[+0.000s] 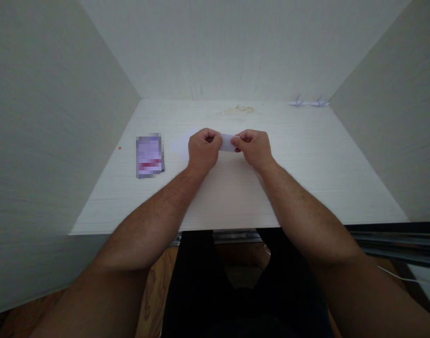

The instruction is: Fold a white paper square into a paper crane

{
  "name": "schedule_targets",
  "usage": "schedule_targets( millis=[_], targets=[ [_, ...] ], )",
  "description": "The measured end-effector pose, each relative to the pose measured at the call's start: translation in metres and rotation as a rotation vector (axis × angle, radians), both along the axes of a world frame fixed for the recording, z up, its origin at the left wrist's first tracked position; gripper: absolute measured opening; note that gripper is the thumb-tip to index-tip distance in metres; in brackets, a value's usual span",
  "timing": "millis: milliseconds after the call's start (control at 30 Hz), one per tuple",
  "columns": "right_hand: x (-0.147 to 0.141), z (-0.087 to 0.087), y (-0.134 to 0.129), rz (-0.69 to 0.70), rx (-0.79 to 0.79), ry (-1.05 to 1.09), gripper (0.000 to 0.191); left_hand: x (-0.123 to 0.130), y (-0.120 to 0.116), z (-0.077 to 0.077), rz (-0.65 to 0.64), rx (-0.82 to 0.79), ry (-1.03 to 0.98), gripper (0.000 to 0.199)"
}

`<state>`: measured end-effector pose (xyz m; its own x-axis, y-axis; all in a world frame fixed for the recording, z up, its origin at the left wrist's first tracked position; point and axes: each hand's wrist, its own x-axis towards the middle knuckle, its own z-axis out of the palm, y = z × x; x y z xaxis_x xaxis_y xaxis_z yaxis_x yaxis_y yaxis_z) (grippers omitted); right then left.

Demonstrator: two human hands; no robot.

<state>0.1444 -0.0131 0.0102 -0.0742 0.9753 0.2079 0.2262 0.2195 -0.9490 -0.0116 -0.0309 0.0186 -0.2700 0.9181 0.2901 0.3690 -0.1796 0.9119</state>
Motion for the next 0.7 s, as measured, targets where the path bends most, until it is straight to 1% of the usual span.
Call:
schedule_targets(
  millis=[133, 233, 400, 533, 667, 700],
  targets=[
    [0.0004, 0.0004, -0.0006, -0.018, 0.019, -0.071, 0.016, -0.0006, 0.0004, 0.0003, 0.023, 0.007, 0.033, 0.008],
    [0.0003, -0.0001, -0.0011, -0.043, 0.023, -0.102, 0.020, -0.0010, 0.0020, -0.0025, 0.032, 0.029, 0.032, 0.009],
    [-0.0005, -0.0015, -0.0016, -0.050, 0.012, -0.067, 0.023, -0.0014, 0.0036, -0.0055, 0.019, 0.026, 0.007, 0.009],
    [-0.0020, -0.0007, -0.0020, -0.043, -0.005, -0.029, 0.018, -0.0016, 0.0033, -0.0048, 0.012, 0.017, -0.003, 0.009],
    [-0.0027, 0.0001, -0.0028, -0.033, -0.025, 0.047, 0.005, -0.0016, 0.0030, -0.0041, -0.010, 0.011, -0.055, 0.009],
    [-0.0027, 0.0001, -0.0033, -0.024, -0.029, 0.060, 0.005, -0.0015, 0.0027, -0.0037, -0.018, 0.010, -0.068, 0.008]
  ],
)
